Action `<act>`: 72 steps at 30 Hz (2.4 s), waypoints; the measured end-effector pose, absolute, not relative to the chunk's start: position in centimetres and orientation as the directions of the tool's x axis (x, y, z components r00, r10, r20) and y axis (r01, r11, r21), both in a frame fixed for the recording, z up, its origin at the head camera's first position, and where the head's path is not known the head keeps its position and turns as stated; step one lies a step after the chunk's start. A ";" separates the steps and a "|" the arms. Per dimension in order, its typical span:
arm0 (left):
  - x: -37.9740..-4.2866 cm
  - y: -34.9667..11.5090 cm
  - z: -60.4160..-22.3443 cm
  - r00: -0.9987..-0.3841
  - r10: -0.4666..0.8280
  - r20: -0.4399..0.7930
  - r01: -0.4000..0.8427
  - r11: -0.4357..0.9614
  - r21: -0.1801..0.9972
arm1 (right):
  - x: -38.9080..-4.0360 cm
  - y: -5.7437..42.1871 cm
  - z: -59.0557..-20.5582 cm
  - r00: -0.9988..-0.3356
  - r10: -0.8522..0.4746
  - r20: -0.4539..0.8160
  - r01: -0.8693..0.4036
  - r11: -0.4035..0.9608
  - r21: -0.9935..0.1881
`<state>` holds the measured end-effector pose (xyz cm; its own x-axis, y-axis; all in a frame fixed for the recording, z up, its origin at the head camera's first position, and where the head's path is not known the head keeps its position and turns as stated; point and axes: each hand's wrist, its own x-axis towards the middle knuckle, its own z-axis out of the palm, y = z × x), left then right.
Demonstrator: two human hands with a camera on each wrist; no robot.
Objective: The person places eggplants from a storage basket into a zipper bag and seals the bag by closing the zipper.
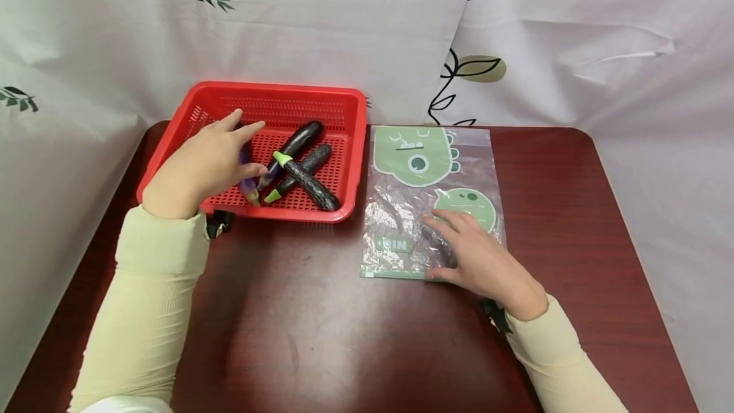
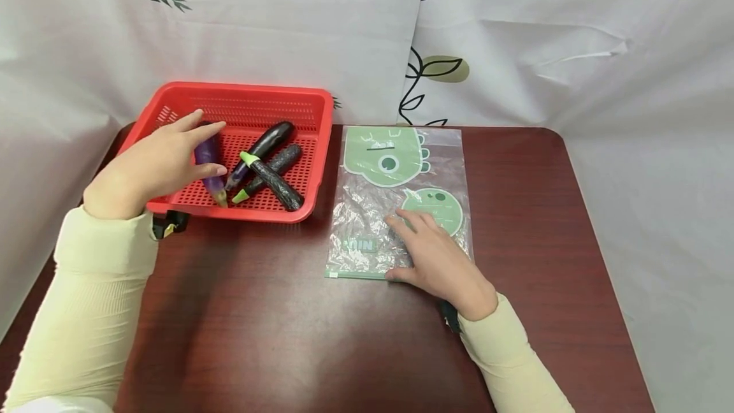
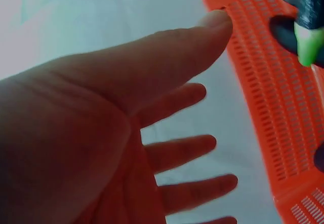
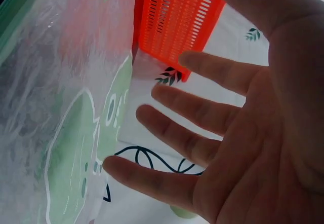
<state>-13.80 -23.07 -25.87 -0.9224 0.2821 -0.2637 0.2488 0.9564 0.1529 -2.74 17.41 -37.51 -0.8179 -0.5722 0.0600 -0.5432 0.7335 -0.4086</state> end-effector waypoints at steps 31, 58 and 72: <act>-18.2 -23.2 -27.5 -0.761 0.414 -0.499 0.387 0.908 0.163 | -1.5 16.5 -38.7 -0.779 -0.619 -0.103 -0.549 0.751 -0.366; -19.1 -22.3 -29.4 -0.679 0.446 -0.583 0.330 0.895 0.300 | -1.2 16.3 -39.2 -0.787 -0.613 -0.069 -0.571 0.767 -0.292; -20.6 -20.6 -30.1 -0.675 0.488 -0.553 0.500 0.854 0.144 | -1.2 16.5 -39.5 -0.787 -0.614 -0.057 -0.571 0.761 -0.309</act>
